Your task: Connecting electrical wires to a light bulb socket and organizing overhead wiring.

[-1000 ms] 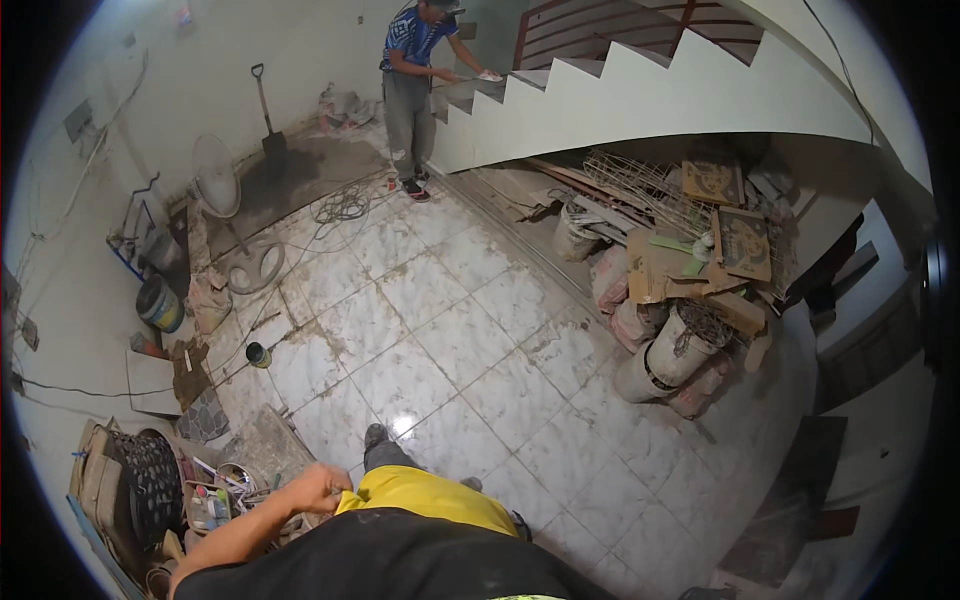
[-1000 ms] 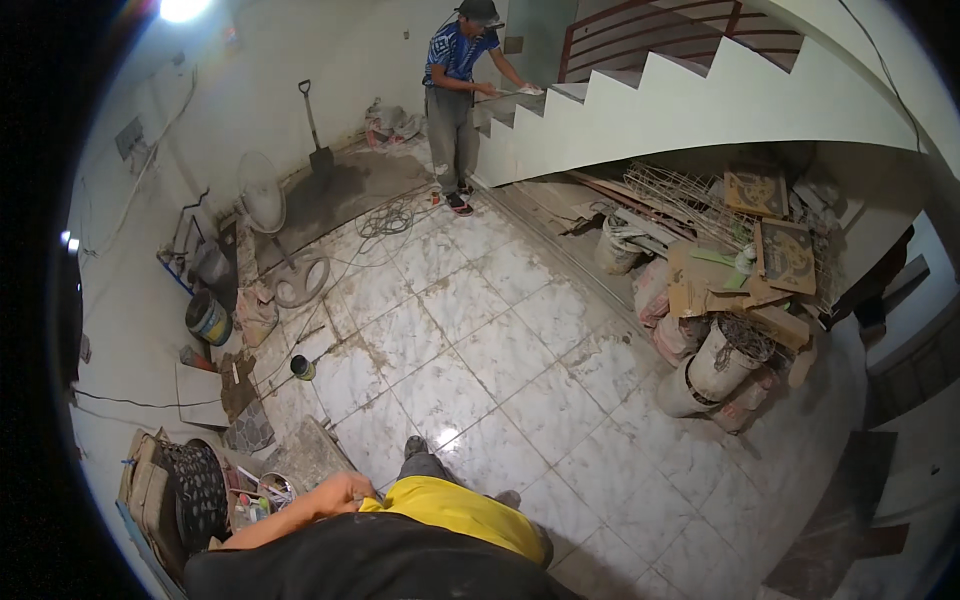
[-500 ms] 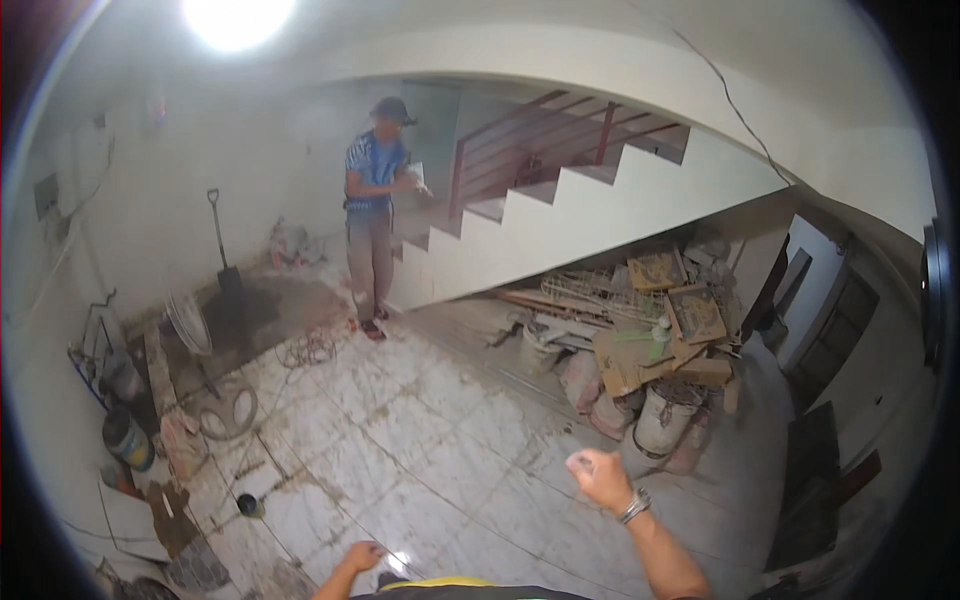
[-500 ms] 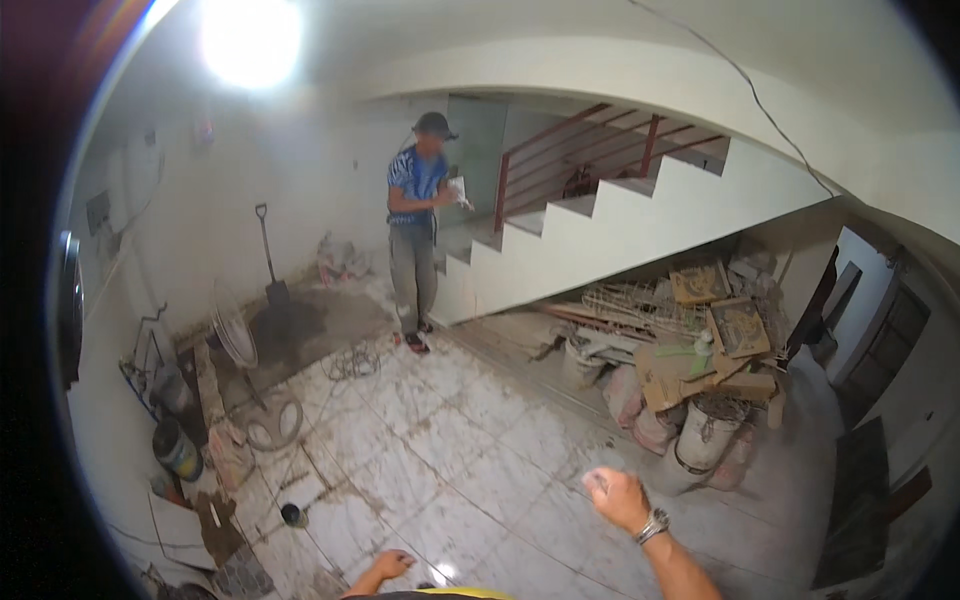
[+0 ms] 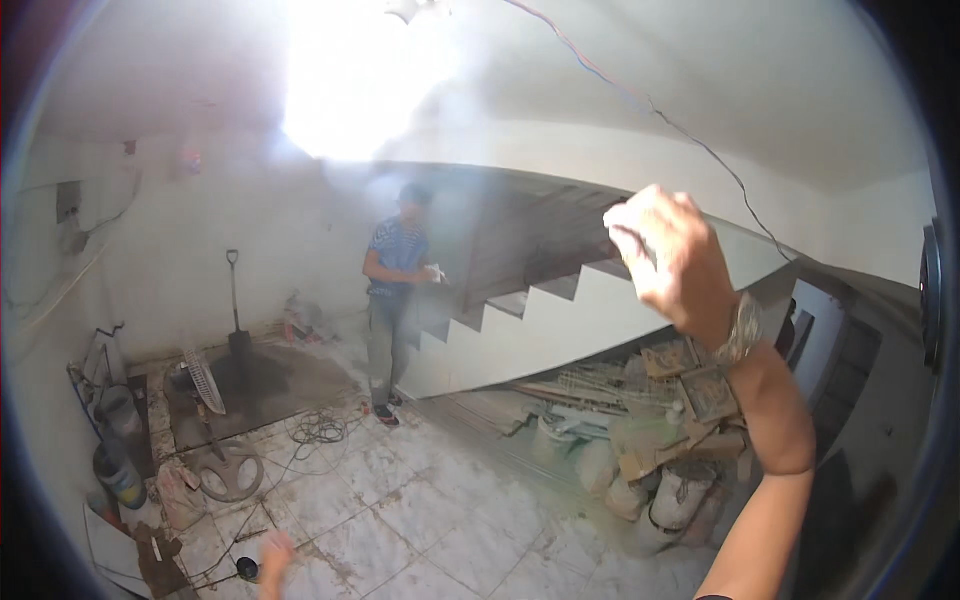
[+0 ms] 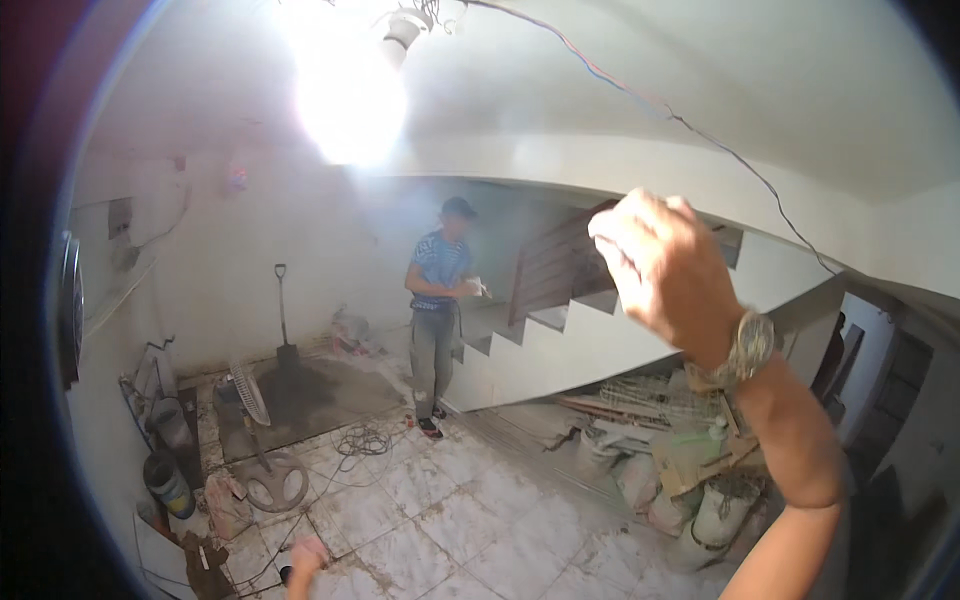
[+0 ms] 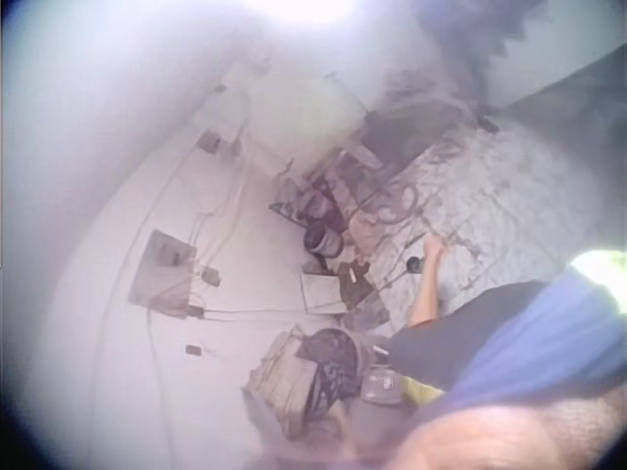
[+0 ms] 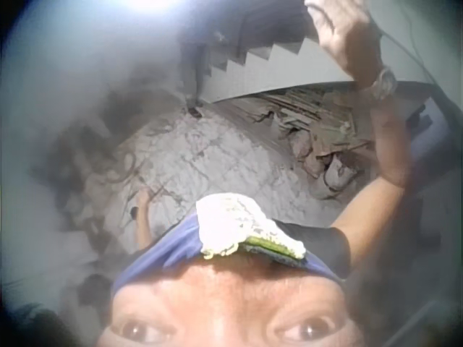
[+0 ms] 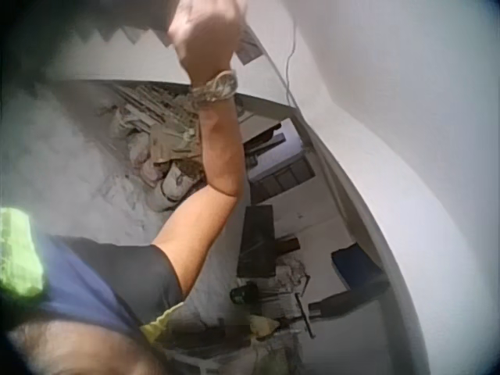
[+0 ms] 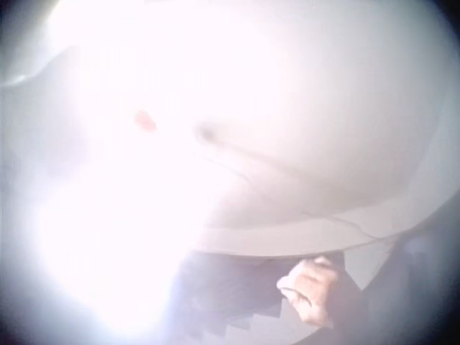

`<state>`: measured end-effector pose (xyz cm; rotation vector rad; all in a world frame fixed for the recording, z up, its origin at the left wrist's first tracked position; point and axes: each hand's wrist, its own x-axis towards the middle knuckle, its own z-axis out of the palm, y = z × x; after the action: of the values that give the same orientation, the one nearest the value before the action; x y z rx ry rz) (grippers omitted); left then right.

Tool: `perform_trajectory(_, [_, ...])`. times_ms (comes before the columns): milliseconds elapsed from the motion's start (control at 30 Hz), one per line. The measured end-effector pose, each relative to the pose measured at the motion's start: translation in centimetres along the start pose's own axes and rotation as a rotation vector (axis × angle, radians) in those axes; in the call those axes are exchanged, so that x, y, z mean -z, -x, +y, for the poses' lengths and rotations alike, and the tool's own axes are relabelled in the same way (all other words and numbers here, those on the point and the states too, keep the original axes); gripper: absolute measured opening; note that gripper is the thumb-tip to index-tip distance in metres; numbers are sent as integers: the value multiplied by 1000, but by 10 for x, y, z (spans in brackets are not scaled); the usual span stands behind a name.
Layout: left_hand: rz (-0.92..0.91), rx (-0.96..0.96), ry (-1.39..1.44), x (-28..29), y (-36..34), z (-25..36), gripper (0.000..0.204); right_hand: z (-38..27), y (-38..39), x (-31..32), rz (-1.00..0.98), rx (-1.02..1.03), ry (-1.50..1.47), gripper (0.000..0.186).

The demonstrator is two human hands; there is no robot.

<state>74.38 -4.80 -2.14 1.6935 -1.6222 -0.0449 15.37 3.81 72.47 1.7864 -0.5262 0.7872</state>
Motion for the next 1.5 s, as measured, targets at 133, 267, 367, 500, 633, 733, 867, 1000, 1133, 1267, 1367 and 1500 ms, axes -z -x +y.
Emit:
perform_trajectory(133, [244, -88, 1046, 215, -202, 178, 24, 50, -63, -10, 74, -24, -5, 4])
perform_trajectory(267, [392, -266, 987, 362, -249, 343, 27, 108, -121, -42, 171, 37, 109, 4])
perform_trajectory(367, [500, -377, 890, 420, -249, 407, 21, 115, -154, -60, 66, -112, 210, 25])
perform_trajectory(500, [532, -475, 794, 453, -233, 440, 19, 122, -186, -70, -73, -349, 163, 19])
perform_trajectory(633, [581, -465, 671, 456, -215, 466, 18, 185, -219, -103, -9, -217, 143, 24])
perform_trajectory(733, [511, -458, 437, 444, -208, 457, 17, 181, -231, -132, 3, -204, 39, 27])
perform_trajectory(867, [520, -449, 182, 441, -213, 425, 13, 174, -245, -137, 96, -301, -31, 27])
perform_trajectory(1000, [689, -580, 190, 497, -235, 448, 17, 163, -239, -147, 112, -280, -73, 25])
perform_trajectory(1133, [670, -810, 468, 552, -284, 499, 32, 171, -227, -148, 183, -263, -182, 23])
perform_trajectory(1267, [460, -1035, 400, 551, -289, 584, 34, 166, -226, -154, 86, -330, -172, 13])
perform_trajectory(1367, [398, -892, 345, 595, -328, 584, 40, 129, -248, -173, 198, -345, -233, 18])
perform_trajectory(1500, [264, -858, 369, 570, -387, 646, 41, 149, -217, -171, 262, -438, -189, 19])
